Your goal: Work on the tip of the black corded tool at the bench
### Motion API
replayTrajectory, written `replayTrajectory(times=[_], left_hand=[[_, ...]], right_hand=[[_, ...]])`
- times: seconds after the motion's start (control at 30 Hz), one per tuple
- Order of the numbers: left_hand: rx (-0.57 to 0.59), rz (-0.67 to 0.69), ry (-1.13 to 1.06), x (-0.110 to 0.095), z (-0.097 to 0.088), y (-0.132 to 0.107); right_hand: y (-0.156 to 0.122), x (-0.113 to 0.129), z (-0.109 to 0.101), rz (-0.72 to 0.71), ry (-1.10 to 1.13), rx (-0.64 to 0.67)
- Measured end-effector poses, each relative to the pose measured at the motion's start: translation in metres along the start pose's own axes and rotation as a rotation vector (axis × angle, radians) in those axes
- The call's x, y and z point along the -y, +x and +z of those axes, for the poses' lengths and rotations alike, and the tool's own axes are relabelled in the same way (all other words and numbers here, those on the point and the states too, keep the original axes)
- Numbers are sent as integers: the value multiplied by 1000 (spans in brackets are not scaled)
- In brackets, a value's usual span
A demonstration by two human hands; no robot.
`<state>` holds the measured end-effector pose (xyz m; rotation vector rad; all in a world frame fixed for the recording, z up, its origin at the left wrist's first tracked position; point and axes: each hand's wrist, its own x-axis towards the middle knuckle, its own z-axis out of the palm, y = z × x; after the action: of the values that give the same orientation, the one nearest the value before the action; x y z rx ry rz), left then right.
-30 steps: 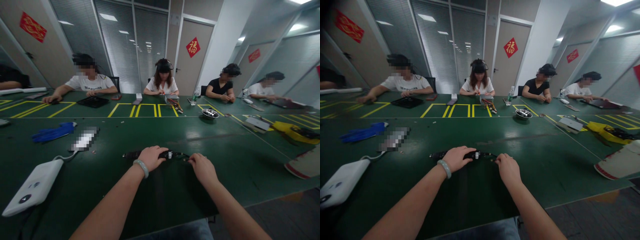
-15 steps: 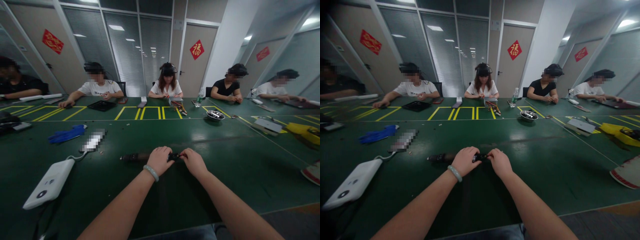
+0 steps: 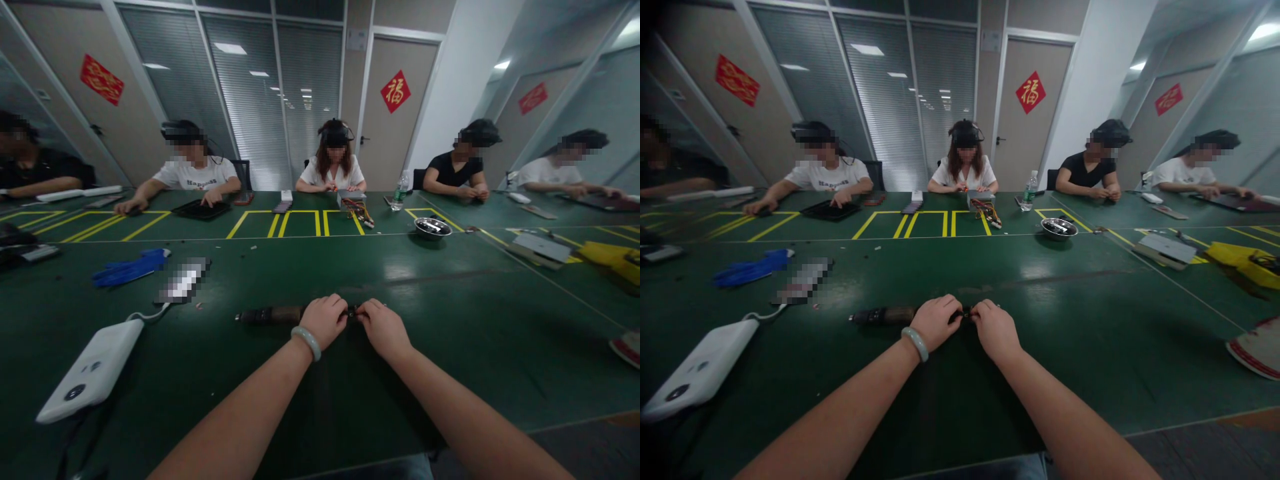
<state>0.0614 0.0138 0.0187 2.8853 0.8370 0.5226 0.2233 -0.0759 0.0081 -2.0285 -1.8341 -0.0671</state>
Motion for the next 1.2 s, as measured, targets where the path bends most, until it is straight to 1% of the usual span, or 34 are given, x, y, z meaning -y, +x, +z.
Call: replayTrajectory(times=[0.17,0.4,0.7,0.93,1.2], left_hand=[[-19,58,-67,5,0,-1],[-33,73,-79,7,2,-2],[-35,100,-100,10,3,-4],[-34,94,-107,10,2,-3],[-27,79,-115,9,-1,-4]], right_hand=[[-1,4,2,-18,-5,-5],[1,4,3,-127,12,-13],[3,6,2,-199,-30,-18],[3,5,4,-166,25,-58],[2,6,4,-168,46,-37]])
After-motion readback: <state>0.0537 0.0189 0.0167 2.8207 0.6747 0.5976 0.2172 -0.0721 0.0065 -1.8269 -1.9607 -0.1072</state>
